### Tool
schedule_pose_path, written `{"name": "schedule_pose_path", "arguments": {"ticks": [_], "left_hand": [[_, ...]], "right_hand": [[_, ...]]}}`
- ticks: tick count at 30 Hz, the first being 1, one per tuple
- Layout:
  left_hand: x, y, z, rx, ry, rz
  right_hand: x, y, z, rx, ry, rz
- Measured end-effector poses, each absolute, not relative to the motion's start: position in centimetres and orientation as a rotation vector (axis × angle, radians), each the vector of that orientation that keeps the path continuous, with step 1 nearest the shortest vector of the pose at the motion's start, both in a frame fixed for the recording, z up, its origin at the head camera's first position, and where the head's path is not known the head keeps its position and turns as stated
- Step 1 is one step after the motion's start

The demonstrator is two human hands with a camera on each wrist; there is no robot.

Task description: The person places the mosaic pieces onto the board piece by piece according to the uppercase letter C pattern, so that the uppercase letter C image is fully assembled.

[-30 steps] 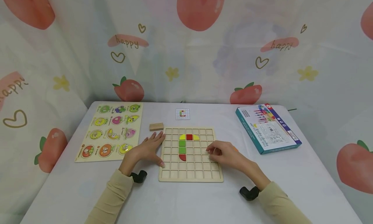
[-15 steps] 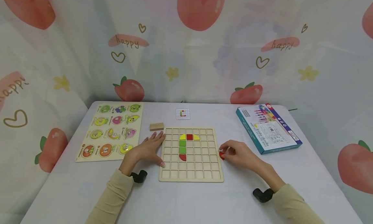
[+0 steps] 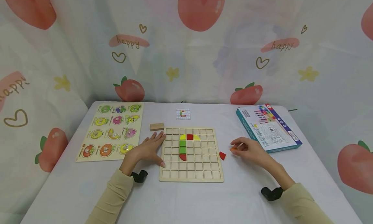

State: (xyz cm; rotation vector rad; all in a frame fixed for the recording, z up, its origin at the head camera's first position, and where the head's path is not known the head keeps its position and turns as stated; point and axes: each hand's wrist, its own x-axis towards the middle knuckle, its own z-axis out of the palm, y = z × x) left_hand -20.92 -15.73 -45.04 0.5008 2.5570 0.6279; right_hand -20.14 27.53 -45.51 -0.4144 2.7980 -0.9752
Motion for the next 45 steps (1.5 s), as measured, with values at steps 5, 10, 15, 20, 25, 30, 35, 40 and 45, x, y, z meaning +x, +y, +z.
{"name": "schedule_pose_path", "arguments": {"ticks": [5,10,15,20,25,30,35,40,45], "left_hand": [[-20.9,-15.7,-45.0,0.499,2.554,0.634],[-21.0,-15.6,-45.1,0.502,2.554,0.631],[-21.0,-15.6,-45.1,0.506,2.557,0.629],[-21.0,-15.5,-45.1,0.506,2.551,0.630],[-20.8,-15.5,-45.0,0.499,2.550,0.629],[-20.8,-15.6,-44.9,0.492,2.551,0.634],[-20.7,-15.5,-44.9,0.499,2.549,0.647],[-20.7,-15.6,-44.9,0.494,2.548,0.653],[-20.7,-15.7,-44.8,0.490,2.554,0.657]], "right_hand": [[-20.4,27.9,-45.7,-0.348,2.801,-0.961],[-20.4,28.0,-45.9,-0.291,2.793,-0.927],[-20.4,27.9,-46.0,-0.302,2.814,-0.914],[-20.4,27.9,-45.9,-0.314,2.791,-0.933],[-20.3,27.6,-46.0,-0.348,2.765,-0.962],[-20.0,27.0,-45.7,-0.393,2.773,-0.977],[-19.5,26.4,-45.3,-0.461,2.772,-1.014],[-19.3,25.7,-45.2,-0.497,2.745,-1.058],[-19.2,24.9,-45.1,-0.495,2.679,-1.120]]}}
